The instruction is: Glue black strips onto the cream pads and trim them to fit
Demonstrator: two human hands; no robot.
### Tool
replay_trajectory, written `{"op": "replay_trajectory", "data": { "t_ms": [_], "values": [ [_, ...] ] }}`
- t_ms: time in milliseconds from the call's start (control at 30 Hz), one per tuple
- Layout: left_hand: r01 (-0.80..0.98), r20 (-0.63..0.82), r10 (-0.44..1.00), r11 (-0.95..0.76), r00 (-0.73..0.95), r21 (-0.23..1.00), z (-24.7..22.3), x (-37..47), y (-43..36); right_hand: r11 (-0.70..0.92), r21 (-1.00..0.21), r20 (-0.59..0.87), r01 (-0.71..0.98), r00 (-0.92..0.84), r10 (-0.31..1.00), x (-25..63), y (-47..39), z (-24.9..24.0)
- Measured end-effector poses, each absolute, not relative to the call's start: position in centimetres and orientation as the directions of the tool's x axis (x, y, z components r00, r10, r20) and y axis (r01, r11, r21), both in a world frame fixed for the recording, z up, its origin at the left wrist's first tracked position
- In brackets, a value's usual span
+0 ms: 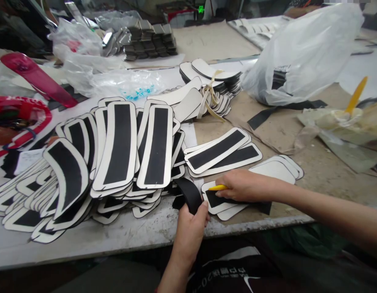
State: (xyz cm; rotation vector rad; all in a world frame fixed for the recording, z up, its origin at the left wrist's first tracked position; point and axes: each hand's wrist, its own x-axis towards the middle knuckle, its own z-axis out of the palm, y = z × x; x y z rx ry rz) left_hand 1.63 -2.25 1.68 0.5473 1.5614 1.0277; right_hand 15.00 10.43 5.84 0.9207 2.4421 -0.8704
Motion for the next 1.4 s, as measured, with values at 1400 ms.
{"op": "replay_trajectory", "data": {
  "t_ms": [1400],
  "values": [
    [-0.005,-0.631,0.649,0.695,-0.426,0.719,1.7,2.1,-1.0,0.283,0.069,-0.419,0.957,-0.229,0.879,27.1,11.2,6.4]
  ]
}}
